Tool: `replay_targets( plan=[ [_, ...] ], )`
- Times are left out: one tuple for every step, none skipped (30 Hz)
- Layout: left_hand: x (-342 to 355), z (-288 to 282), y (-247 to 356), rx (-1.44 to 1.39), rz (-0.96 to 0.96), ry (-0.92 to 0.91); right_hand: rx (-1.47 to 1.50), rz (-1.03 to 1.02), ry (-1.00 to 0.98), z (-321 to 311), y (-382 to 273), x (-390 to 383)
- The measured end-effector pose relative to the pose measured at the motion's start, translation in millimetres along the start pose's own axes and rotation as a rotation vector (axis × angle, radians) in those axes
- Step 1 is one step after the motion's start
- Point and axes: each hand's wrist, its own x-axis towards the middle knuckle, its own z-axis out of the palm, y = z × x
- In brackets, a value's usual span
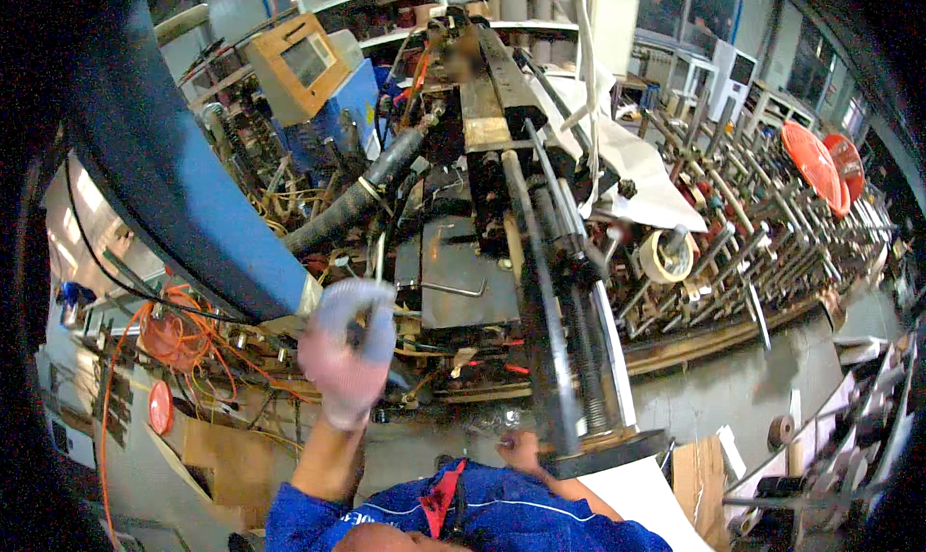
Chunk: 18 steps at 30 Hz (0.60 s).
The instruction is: The person uses a small hex key to adjust a screw on a large industrial machine component, then uses both hands to pull a lever and slide a metal assembly along a rail.
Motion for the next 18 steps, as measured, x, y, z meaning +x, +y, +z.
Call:
replay_targets(
  plan=[
    [16,20,-5,0.014,0.001,0.036,0.061,-0.049,0.02,-3,13,0],
    [39,39,-7,0.013,0.007,0.076,0.125,-0.094,0.042,1,38,0],
    [60,54,-13,0.018,0.012,0.117,0.152,-0.122,0.041,3,59,1],
    [78,72,-27,-0.042,0.01,0.157,0.132,-0.116,0.034,0,77,1],
    [97,82,-38,-0.089,0.007,0.203,0.081,-0.101,0.009,-3,91,2],
    [115,89,-37,-0.045,-0.072,0.132,0.036,-0.071,-0.009,-5,104,1],
    [132,92,-35,0.003,-0.153,0.066,-0.006,-0.054,-0.028,-9,113,0],
    [144,95,-46,0.099,-0.08,0.058,-0.046,-0.042,-0.047,-12,119,1],
    [152,105,-63,0.183,-0.008,0.039,-0.07,-0.022,-0.056,-14,125,0],
    [161,114,-67,0.178,-0.077,-0.024,-0.091,-0.005,-0.061,-17,131,2],
    [162,119,-70,0.205,-0.099,-0.067,-0.106,0.006,-0.061,-18,136,3],
    [163,123,-72,0.233,-0.122,-0.108,-0.12,0.02,-0.065,-20,141,2],
    [166,127,-73,0.258,-0.141,-0.152,-0.127,0.037,-0.065,-22,143,1],
    [169,127,-72,0.291,-0.119,-0.191,-0.138,0.05,-0.07,-22,143,2],
    [172,129,-79,0.283,-0.114,-0.23,-0.146,0.059,-0.072,-22,143,4],
    [173,130,-80,0.291,-0.097,-0.231,-0.154,0.07,-0.078,-23,145,2],
    [173,130,-80,0.299,-0.081,-0.231,-0.16,0.077,-0.078,-22,145,4],
    [174,131,-81,0.279,-0.076,-0.234,-0.162,0.084,-0.081,-22,146,5]
  ],
)
